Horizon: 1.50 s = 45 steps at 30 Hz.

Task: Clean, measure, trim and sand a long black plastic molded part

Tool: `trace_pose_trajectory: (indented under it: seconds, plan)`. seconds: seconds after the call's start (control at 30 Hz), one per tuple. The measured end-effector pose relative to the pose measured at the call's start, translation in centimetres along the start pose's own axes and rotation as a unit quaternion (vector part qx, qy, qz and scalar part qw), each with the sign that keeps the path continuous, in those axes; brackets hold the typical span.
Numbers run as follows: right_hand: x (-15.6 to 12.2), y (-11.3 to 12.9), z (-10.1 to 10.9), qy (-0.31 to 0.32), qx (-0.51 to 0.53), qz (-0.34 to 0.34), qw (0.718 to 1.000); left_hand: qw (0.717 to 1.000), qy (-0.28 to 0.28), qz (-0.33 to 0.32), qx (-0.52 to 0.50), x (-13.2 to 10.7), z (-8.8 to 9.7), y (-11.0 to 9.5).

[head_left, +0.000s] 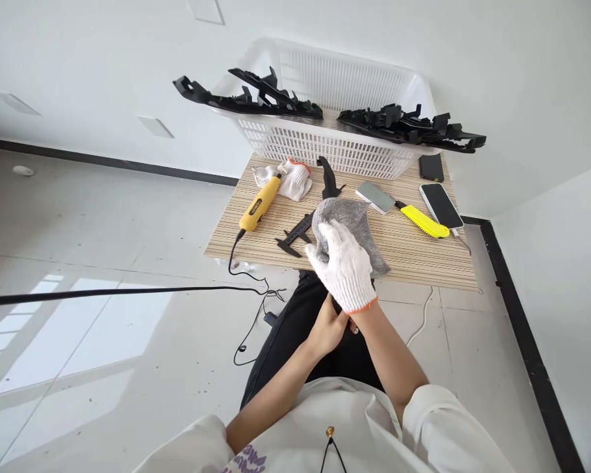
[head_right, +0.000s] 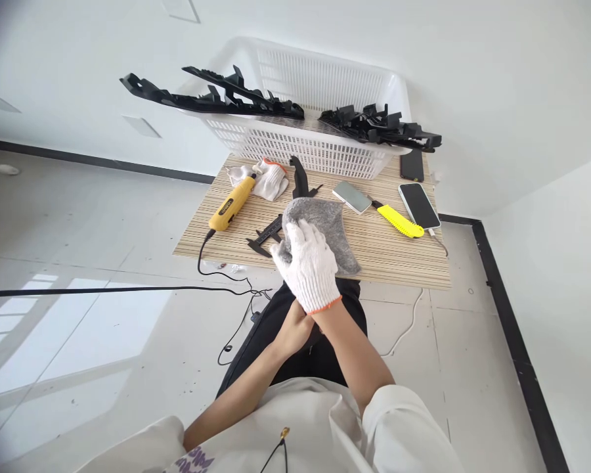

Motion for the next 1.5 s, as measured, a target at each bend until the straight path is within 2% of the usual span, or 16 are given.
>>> trace_pose_trajectory:
  seconds: [0.1,0.23,0.4,0.53,0.7,0.87,1.03,1.17,1.3,1.37,1.43,1.5]
  plan:
    - [2.2,-1.3,-1.1,-0.011,-0.012,0.001,1.0,0.998,0.025,0.021,-0.062,-0.2,-0.7,-0.4]
    - [4.9,-2.6,-2.6,0.005,-0.015,-0.015,1.0,0.994,0.03,0.026,-0.1,-0.5,-1.2,-0.8]
    - [6.0,-2.9,-3.1,0.023,-0.017,-0.011,1.0,0.995,0.018,0.032,-0.091,-0.6,-1.1,-1.0]
    - [4.6,-2.1,-2.5,0.027,-0.019,-0.01,0.999,0.997,0.013,0.029,-0.076,-0.5,-0.9,-0.7]
    - [1.5,-0.8,-1.4,0.047,-0.032,-0.007,0.998,0.999,-0.008,0.024,-0.044,-0.4,-0.6,-0.4]
    - [-1.1,1.1,0.4,0.087,-0.027,-0.05,0.995,0.995,-0.072,-0.057,0.049,0.0,0.4,0.2]
    - [-2.1,2.7,1.5,0.128,-0.036,-0.099,0.986,0.995,-0.034,-0.07,0.058,0.4,1.1,0.7]
    - [0.2,1.8,0.8,0.106,-0.056,-0.058,0.991,0.997,-0.05,-0.056,0.032,0.4,0.8,0.1]
    - [5.0,-0.3,-1.0,0.097,-0.062,-0.023,0.993,0.999,0.003,0.013,-0.035,0.1,-0.1,-0.6]
    - [7.0,-1.2,-2.1,0.09,-0.065,-0.014,0.994,0.998,0.019,0.021,-0.061,0.0,-0.4,-0.7]
    - [8.2,-1.8,-3.0,0.065,-0.071,-0.006,0.995,0.997,0.023,0.018,-0.069,0.0,-0.4,-0.8]
    - [8.1,-2.1,-3.4,0.04,-0.067,-0.001,0.997,0.998,0.024,0.016,-0.061,0.0,-0.2,-0.7]
Point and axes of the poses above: each hand's wrist, its own x-axis towards the middle knuckle, its own z-axis out of the back of the hand, y = z × x, the point moved 1 cm from there along x, towards the middle knuckle, and after that the axes turned 14 degrees about z, right-handed, at the moved point
